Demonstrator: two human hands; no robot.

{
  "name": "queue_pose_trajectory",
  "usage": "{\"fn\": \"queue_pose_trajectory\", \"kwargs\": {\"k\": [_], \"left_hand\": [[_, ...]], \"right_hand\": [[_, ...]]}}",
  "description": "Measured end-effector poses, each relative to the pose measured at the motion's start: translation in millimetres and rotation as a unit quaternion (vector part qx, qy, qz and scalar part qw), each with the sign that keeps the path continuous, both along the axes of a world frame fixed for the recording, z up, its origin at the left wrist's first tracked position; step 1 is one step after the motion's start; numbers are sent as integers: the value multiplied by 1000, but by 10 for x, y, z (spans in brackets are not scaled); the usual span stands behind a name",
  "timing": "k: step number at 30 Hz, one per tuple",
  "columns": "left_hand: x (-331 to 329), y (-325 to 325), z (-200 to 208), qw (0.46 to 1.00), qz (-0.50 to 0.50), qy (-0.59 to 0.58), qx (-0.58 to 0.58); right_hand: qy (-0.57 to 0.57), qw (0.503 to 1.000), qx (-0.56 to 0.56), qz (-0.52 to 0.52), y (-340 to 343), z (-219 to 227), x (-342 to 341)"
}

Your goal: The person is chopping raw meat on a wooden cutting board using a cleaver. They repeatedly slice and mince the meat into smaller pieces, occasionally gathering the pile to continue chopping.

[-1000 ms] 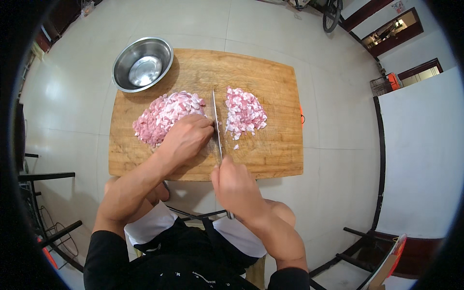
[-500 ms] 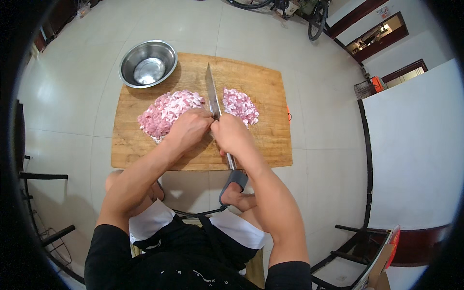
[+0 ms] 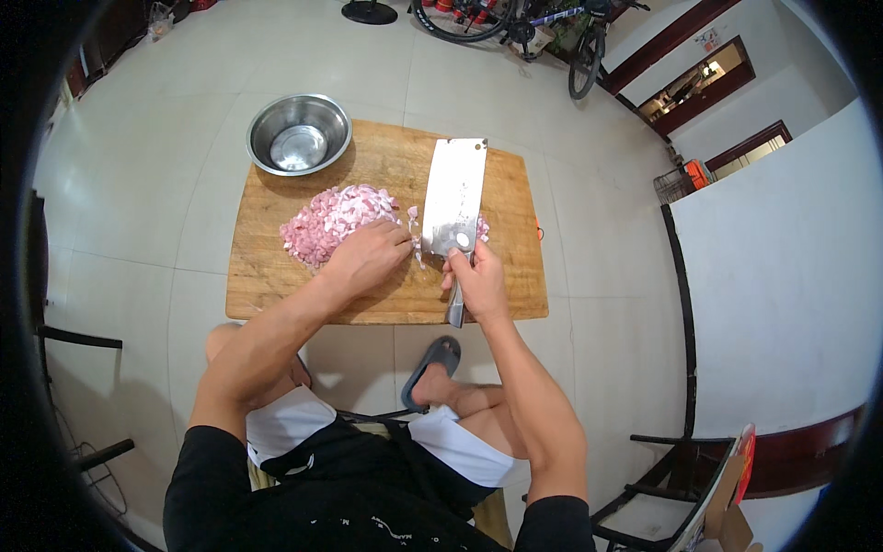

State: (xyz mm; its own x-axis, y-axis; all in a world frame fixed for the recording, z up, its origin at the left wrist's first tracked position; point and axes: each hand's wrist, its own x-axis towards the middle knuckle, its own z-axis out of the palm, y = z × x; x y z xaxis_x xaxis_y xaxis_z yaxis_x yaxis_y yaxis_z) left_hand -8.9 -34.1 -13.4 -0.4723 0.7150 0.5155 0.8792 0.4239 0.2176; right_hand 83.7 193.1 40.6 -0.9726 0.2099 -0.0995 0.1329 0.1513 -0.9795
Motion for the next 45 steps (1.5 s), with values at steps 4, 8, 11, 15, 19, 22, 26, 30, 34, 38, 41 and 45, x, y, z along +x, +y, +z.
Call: {"fn": "queue_pose_trajectory", "kwargs": {"k": [4,8,11,15,19,22,26,30,34,38,41,45], "left_hand": [[-39,-57,99,997,10,59,42],[-104,-2,174,992,74,1,101],[-184,122,205,988,121,-43,92],[-241,234,184,986,154,-45,38],[-273,266,183,986,158,-52,21],[-261,257,219,987,148,-59,-9],[-261,255,176,988,146,-49,4],[-302,263,127,991,133,-31,-5],[-331,307,99,995,95,-10,-12],[-375,304,86,997,78,-18,-23],[-421,292,36,997,68,-19,-21],[-440,261,53,999,39,-13,-10]], "right_hand": [[-69,997,40,-8,-138,467,11],[-110,974,197,24,-93,711,65],[-123,939,321,26,-220,831,99],[-122,906,402,46,-149,711,53],[-152,915,366,75,-142,804,43],[-115,917,373,88,-180,820,87],[-128,908,386,100,-227,865,98],[-152,889,416,119,-248,926,58],[-150,864,452,161,-190,776,26],[-171,879,403,189,-212,852,-69],[-182,891,371,187,-319,884,-226],[-110,890,416,153,-327,564,-496]]}}
